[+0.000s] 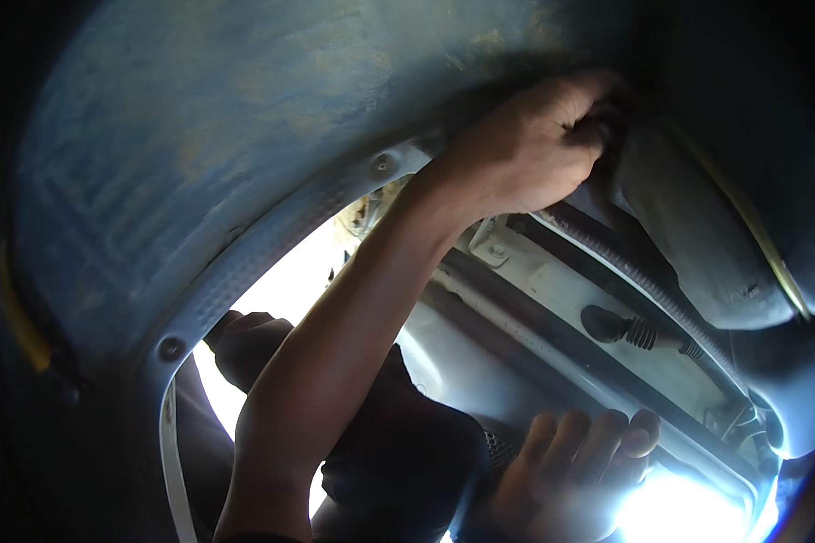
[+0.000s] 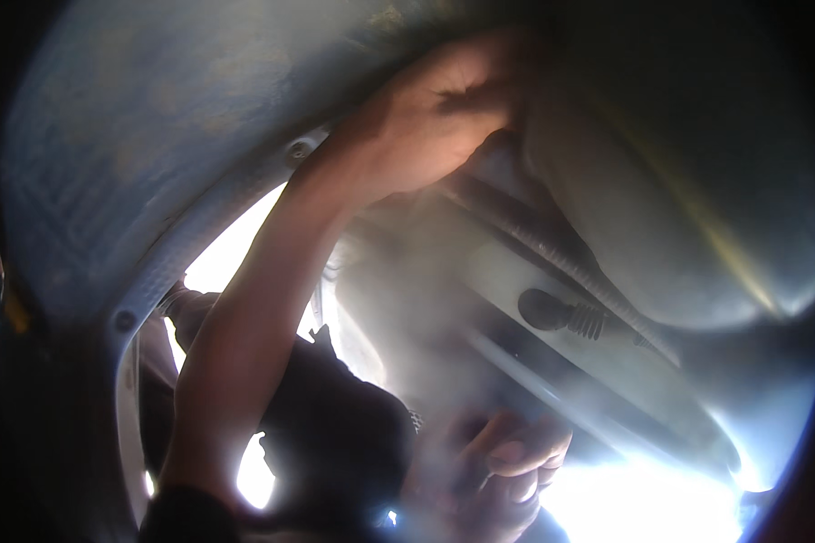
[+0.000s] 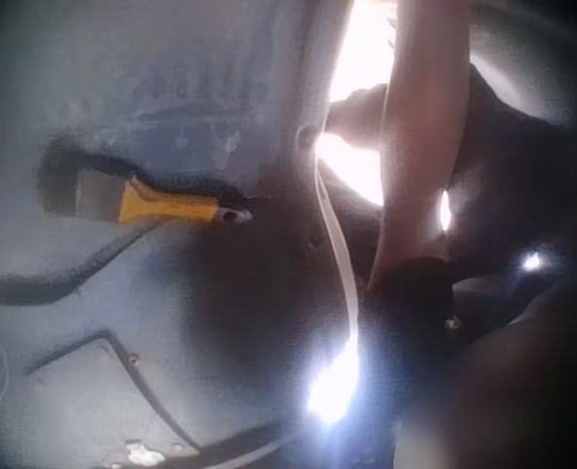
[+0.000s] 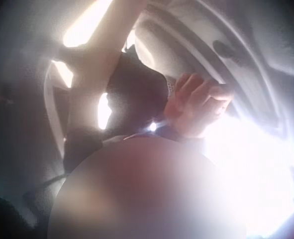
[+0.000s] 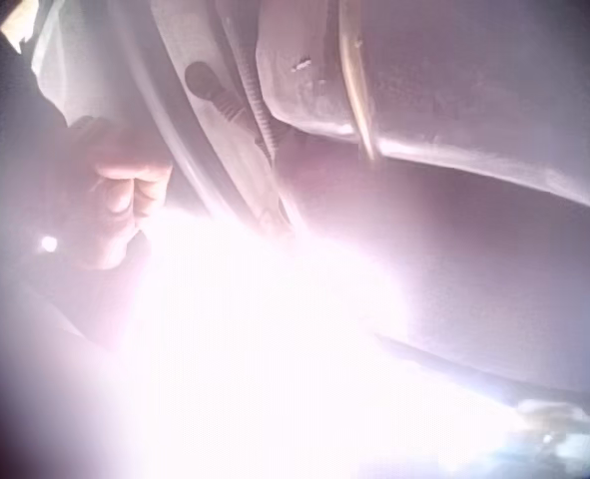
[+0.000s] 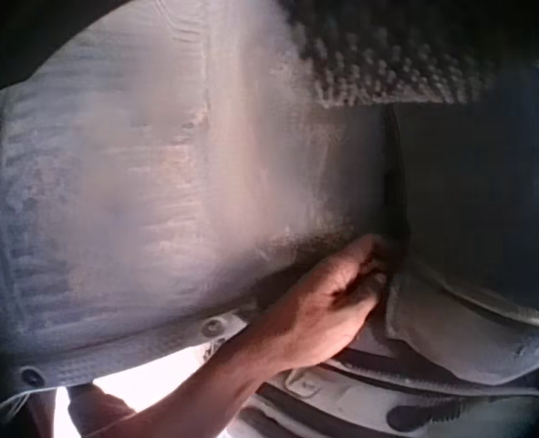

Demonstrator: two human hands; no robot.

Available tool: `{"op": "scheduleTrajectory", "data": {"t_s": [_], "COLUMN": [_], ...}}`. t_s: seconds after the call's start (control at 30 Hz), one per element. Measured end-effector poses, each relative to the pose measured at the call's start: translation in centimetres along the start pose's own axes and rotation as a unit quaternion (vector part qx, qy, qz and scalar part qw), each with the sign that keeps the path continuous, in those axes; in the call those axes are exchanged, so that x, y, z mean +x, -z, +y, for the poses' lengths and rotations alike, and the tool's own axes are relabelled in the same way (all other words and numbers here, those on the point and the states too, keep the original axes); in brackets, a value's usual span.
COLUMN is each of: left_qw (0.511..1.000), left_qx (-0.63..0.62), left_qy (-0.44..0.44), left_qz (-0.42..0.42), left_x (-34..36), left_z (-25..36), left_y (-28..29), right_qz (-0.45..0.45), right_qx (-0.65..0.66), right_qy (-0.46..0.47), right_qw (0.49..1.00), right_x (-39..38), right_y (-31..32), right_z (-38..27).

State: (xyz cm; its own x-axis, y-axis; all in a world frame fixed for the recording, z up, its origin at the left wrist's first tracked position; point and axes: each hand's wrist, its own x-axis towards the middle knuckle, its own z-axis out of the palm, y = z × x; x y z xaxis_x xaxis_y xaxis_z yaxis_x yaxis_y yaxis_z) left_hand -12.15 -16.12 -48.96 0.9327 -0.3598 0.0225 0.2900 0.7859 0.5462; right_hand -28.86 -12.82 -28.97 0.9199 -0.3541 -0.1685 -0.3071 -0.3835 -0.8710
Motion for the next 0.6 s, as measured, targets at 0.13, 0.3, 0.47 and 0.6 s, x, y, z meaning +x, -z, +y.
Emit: {"op": "scheduleTrajectory", "data": {"t_s": [0.13, 0.3, 0.47, 0.6], "left_qw": [0.994, 0.969, 0.974, 0.985], "left_qx": [0.03, 0.109, 0.085, 0.036], "left_qy": [-0.102, -0.219, -0.195, -0.145], "left_qz": [-0.021, 0.043, 0.08, 0.087], "left_x": [0.1, 0.4, 1.7, 2.3], "left_z": [-1.2, -2.3, -2.6, -2.5], "left_y": [0.7, 0.4, -0.9, -0.6], "right_qz": [0.081, 0.209, 0.081, 0.059], "right_qx": [-0.007, -0.03, 0.008, -0.006], "right_qy": [-0.068, -0.092, -0.075, -0.07], "right_qw": [0.994, 0.973, 0.994, 0.996], "right_x": [-0.5, -1.3, -0.2, 0.8], "right_y": [-0.6, -2.4, -1.9, -1.3], "right_z": [-0.3, 0.6, 1.9, 2.4]}}
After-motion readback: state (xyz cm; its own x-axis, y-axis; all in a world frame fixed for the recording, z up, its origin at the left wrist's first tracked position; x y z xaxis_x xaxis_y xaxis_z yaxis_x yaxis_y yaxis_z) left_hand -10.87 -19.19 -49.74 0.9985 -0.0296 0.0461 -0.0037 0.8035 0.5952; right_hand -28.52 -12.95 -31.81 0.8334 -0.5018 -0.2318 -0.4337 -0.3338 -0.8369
